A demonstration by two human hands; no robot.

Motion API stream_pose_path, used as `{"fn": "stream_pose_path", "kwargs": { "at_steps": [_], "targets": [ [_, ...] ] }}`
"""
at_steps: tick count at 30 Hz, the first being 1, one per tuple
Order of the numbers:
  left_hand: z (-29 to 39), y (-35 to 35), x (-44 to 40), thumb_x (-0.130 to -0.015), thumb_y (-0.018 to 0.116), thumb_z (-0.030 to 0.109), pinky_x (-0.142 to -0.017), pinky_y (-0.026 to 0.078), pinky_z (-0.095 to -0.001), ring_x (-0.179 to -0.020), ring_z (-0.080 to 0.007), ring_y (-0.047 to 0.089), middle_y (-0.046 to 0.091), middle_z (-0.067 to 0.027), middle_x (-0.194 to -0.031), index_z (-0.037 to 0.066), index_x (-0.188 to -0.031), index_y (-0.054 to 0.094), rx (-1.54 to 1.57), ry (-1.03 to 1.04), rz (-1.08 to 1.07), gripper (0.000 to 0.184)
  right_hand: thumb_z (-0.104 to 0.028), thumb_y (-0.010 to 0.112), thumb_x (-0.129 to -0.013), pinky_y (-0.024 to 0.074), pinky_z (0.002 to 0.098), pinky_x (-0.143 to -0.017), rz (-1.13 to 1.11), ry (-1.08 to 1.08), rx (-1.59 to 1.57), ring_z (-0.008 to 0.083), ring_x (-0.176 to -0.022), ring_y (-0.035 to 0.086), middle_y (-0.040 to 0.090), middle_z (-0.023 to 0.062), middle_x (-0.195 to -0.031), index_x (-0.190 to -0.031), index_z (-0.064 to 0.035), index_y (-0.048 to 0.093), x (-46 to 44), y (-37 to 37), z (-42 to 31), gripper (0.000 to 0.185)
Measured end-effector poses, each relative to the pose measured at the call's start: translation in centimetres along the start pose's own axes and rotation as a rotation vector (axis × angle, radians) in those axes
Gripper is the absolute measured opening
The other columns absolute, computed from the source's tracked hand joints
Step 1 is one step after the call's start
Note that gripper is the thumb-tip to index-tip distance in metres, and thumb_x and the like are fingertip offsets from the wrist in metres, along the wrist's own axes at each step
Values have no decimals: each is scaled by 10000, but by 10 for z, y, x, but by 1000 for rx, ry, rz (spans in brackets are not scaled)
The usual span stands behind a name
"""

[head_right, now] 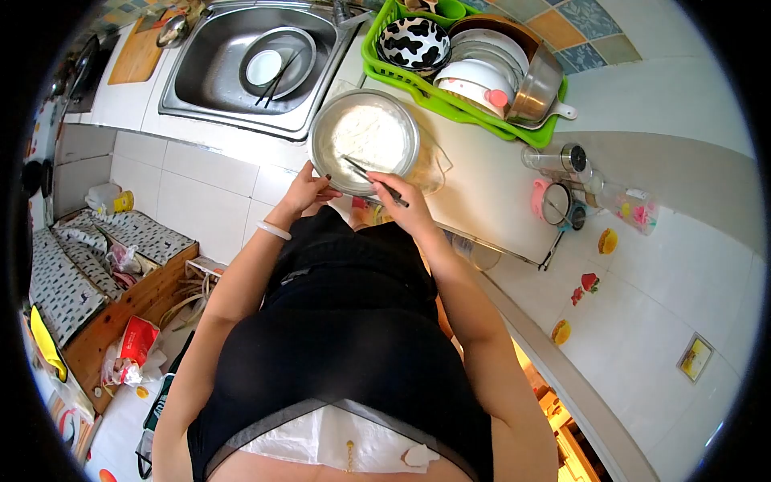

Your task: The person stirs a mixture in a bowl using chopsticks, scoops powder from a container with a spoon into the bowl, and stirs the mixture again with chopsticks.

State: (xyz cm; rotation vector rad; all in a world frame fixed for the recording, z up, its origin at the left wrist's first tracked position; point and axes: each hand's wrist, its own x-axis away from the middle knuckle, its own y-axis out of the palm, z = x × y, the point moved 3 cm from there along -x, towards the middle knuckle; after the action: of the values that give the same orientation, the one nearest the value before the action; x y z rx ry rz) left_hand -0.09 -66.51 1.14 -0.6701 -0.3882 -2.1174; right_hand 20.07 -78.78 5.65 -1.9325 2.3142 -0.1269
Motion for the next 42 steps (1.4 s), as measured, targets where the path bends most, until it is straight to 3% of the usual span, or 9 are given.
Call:
{"fn": "stream_pose_path", "kwargs": {
  "at_steps": [11,18,21,25,30,33,37,38,42],
  "targets": [
    [9,1,6,-997,452,75,-740,590,-321,-900,-246,709,643,-190,-1125,142,-1529,111,41,-37,-36,635,-119,596,-966,494,270,-850,297,-53,119,152,-939,659,708,111,-1033,-1150,-17,663,-13,-49,7,220],
    [5,6,-12,-943,469,18,-832,609,-398,-1020,-356,654,496,-217,-1296,193,-1499,76,342,-161,-140,703,-148,596,-969,480,262,-849,81,9,22,136,-951,645,706,84,-1011,-1154,-19,655,-17,-3,10,233],
    [4,7,-16,-907,479,-7,-807,617,-401,-994,-335,663,521,-206,-1260,183,-1475,127,379,-169,-119,695,-151,600,-969,481,253,-833,-57,85,62,116,-926,642,701,69,-986,-1142,-15,658,-8,-24,0,228],
    [-2,6,-23,-872,485,-20,-762,627,-368,-964,-322,667,532,-216,-1237,68,-1430,218,384,-152,-109,625,-159,606,-968,482,247,-789,286,37,-149,91,-863,625,683,46,-937,-1103,-11,660,-19,-37,5,208],
    [-13,4,-34,-847,488,-24,-724,631,-328,-896,-303,667,553,-218,-1170,-67,-1320,359,371,-179,-30,493,-202,588,-987,487,228,-780,60,20,31,130,-869,648,697,54,-933,-1055,14,643,-21,-8,5,233],
    [-7,3,-23,-838,497,-22,-702,632,-323,-852,-284,660,567,-206,-1119,-71,-1292,389,440,-133,-10,469,-188,587,-987,498,233,-770,123,170,-154,121,-847,646,686,51,-888,-1043,19,638,-12,-37,2,220],
    [7,-1,0,-833,491,-26,-674,627,-307,-849,-278,660,576,-212,-1093,-70,-1298,362,447,-120,-40,485,-145,592,-982,494,235,-763,297,-38,-146,107,-829,633,668,47,-897,-1017,14,636,-31,-27,-17,169],
    [10,-2,5,-835,485,-28,-660,623,-300,-858,-281,666,578,-217,-1104,-58,-1319,338,450,-121,-35,507,-144,603,-975,478,235,-769,221,-80,-9,94,-831,613,667,46,-909,-1016,4,634,-37,-17,-16,157],
    [24,-12,27,-847,487,-9,-706,627,-315,-857,-269,660,581,-207,-1066,-86,-1261,374,505,-101,-27,436,-147,604,-975,495,235,-769,2,23,-149,101,-823,634,675,56,-886,-999,3,639,-39,-4,-49,156]
  ]
}}
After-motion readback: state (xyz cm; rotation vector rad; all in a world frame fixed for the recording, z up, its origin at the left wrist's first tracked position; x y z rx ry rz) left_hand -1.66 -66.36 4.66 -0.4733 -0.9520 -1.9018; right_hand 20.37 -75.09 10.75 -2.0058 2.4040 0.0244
